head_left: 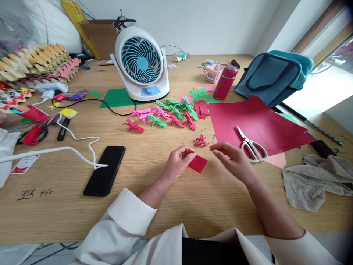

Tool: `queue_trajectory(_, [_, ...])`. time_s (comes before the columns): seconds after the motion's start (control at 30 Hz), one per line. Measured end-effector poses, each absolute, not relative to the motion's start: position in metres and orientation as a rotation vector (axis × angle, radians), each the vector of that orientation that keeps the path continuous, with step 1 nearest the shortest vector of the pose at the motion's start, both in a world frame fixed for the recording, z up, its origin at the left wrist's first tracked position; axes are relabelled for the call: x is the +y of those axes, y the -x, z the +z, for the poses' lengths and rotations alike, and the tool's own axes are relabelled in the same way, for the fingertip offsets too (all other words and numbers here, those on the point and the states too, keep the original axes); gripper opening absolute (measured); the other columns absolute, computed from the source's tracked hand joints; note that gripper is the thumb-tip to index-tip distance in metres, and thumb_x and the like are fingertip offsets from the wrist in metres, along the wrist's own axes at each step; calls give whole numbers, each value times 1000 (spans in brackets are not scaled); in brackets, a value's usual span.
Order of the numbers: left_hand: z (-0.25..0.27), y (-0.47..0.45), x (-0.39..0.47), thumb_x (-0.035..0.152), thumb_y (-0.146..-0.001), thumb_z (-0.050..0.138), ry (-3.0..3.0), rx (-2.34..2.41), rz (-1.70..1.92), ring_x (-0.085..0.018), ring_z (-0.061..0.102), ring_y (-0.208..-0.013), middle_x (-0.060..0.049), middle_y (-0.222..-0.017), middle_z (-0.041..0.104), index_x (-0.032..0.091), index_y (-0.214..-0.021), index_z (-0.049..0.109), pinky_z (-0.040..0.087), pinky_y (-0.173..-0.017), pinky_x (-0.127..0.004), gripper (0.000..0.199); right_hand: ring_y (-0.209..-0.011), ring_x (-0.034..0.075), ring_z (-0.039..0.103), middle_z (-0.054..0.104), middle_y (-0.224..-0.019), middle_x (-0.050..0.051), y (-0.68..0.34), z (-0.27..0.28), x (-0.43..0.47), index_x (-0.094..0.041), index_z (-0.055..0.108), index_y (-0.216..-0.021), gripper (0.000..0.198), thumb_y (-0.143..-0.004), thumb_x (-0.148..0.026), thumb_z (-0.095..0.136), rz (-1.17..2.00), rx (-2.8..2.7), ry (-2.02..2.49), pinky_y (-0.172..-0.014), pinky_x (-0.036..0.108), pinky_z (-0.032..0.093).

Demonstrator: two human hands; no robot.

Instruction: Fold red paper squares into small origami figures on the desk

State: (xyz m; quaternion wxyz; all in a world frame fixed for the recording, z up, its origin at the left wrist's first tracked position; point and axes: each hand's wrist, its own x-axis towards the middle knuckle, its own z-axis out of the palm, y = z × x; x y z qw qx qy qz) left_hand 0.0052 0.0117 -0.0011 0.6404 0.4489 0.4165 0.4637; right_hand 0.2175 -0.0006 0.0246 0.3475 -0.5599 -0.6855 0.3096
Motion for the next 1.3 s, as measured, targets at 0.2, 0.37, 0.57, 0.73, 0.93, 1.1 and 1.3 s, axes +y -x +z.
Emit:
queue_trajectory(0.2, [0,-5,11,30,-81,65,-1147,961,1097,-10,52,-72,2,-75,58,15,-81,60,41,-70,-22,16,-71,16,61,69,-81,4,-167,25,3,-17,66,-85,19,-87,-35,61,1220,-1805,1313,-69,29,49])
queue_trajectory(0.37, [-1,-1,14,31,-83,64,-1239,969,1098,-11,53,-72,1,-76,60,15,-80,60,43,-69,-22,16,-65,13,55,65,-74,2,-158,19,4,-17,62,-79,14,-86,-28,58,1104,-1752,1335,-62,26,44])
queue_trajectory(0.57, [-2,1,13,29,-84,63,-1407,1064,1079,-9,50,-63,2,-70,56,16,-74,58,39,-61,-21,18,-64,13,49,60,-71,0,-152,9,-6,-17,61,-80,11,-85,-26,57,968,-1781,1404,-60,24,38])
queue_trajectory(0.73, [-7,-1,13,33,-84,65,-1342,1073,1101,-10,48,-65,2,-69,55,17,-73,59,40,-63,-22,20,-61,12,47,59,-70,0,-154,6,-8,-17,62,-82,14,-87,-28,55,1024,-1748,1395,-55,23,36])
queue_trajectory(0.93, [-9,0,13,38,-83,67,-1322,1068,1085,-11,49,-67,1,-72,57,16,-78,61,41,-65,-22,24,-62,12,47,58,-69,0,-155,2,-8,-17,60,-78,19,-86,-34,58,1049,-1657,1395,-56,23,37])
queue_trajectory(1.1, [-10,1,13,41,-83,67,-1288,1089,1092,-11,50,-67,1,-71,57,15,-77,61,41,-66,-23,27,-61,12,45,57,-69,-1,-157,-8,-7,-17,61,-83,22,-87,-39,60,1220,-1574,1323,-55,23,36])
queue_trajectory(1.3, [-9,0,11,41,-83,67,-1305,1116,1104,-11,50,-66,1,-69,57,16,-74,61,41,-66,-23,27,-61,11,43,55,-69,-1,-156,-8,-8,-17,59,-81,26,-86,-43,62,1263,-1529,1300,-53,22,35])
